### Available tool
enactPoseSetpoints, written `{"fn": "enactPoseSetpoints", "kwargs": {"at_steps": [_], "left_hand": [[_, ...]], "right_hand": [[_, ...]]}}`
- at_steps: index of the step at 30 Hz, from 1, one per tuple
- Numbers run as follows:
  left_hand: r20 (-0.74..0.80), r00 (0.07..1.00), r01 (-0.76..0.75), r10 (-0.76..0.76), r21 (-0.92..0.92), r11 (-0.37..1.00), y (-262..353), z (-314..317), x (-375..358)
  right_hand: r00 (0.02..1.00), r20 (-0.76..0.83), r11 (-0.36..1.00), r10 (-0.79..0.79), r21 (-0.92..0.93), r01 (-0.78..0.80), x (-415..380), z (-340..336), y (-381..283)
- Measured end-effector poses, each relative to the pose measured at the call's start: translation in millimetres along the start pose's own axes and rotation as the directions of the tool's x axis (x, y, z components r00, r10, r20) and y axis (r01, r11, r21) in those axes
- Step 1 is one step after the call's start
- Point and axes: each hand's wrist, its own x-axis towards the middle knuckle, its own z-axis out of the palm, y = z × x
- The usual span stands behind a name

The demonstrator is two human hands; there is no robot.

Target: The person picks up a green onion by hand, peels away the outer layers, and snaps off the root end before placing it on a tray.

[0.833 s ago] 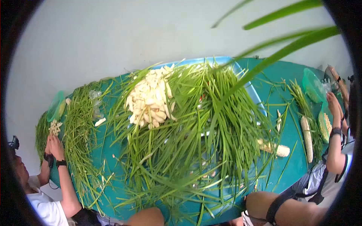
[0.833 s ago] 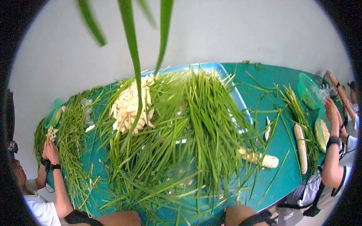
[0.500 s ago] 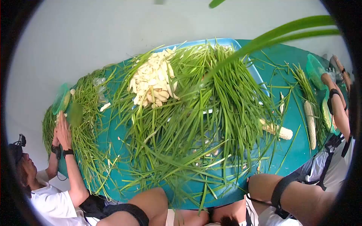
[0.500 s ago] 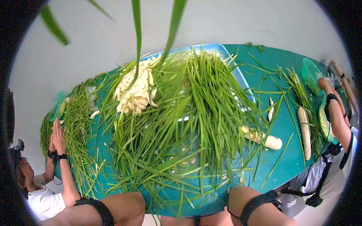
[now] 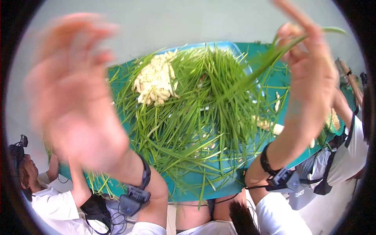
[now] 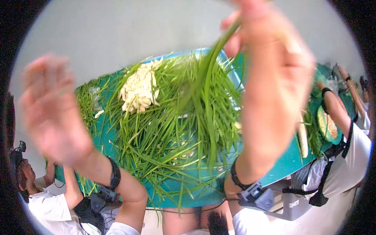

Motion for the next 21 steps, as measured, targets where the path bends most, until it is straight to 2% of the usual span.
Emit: {"fn": "enactPoseSetpoints", "kwargs": {"at_steps": [1, 2, 3, 4, 5, 6, 12, 13, 15, 18, 20, 21], "left_hand": [[0.172, 0.982, 0.024, -0.081, 0.308, 0.951, -6.4, 6.8, 3.0], [0.299, 0.932, -0.013, -0.204, 0.591, 0.807, -11.0, 18.0, 2.4], [0.335, 0.909, 0.039, -0.247, 0.522, 0.852, -18.5, 26.4, -1.8], [0.375, 0.883, 0.091, -0.283, 0.456, 0.886, -23.3, 33.7, -8.5], [0.421, 0.855, 0.074, -0.302, 0.477, 0.876, -25.3, 39.7, -11.4], [0.465, 0.824, 0.057, -0.323, 0.500, 0.864, -26.0, 44.2, -13.0], [0.404, 0.847, 0.136, -0.345, 0.463, 0.876, -24.1, 49.8, -19.5], [0.403, 0.847, 0.139, -0.348, 0.463, 0.875, -20.9, 48.3, -20.2], [0.312, 0.879, 0.238, -0.361, 0.369, 0.898, -15.2, 45.3, -19.0], [0.343, 0.858, 0.258, -0.381, 0.353, 0.899, -11.9, 36.1, -13.0], [0.359, 0.856, 0.244, -0.372, 0.354, 0.903, -11.2, 34.9, -11.7], [0.360, 0.851, 0.254, -0.383, 0.355, 0.900, -10.4, 35.3, -11.7]], "right_hand": [[0.996, 0.090, 0.995, -0.005, -0.103, 0.014, -0.2, 4.4, -10.5], [0.992, 0.122, 0.997, 0.027, 0.067, -0.036, -3.6, 11.6, -9.2], [0.969, 0.189, 0.985, 0.157, 0.045, -0.168, -6.4, 16.1, -16.4], [0.946, 0.256, 0.977, 0.197, 0.029, -0.211, -11.5, 17.1, -30.4], [0.930, 0.297, 0.970, 0.217, 0.040, -0.239, -12.2, 17.9, -27.3], [0.957, 0.272, 0.990, 0.106, 0.059, -0.126, -14.2, 24.2, -21.2], [0.949, 0.254, 0.948, 0.186, 0.208, -0.241, -25.9, 38.1, -30.6], [0.970, 0.242, 0.999, 0.004, 0.052, -0.017, -26.3, 37.1, -23.7], [0.970, 0.242, 0.996, -0.007, 0.093, -0.016, -28.2, 39.5, -26.0], [0.972, 0.228, 0.988, -0.053, 0.150, 0.019, -28.8, 40.1, -26.1], [0.946, 0.301, 0.970, 0.120, 0.167, -0.176, -26.2, 33.5, -35.7], [0.944, 0.292, 0.947, 0.152, 0.232, -0.224, -24.9, 33.2, -36.0]]}}
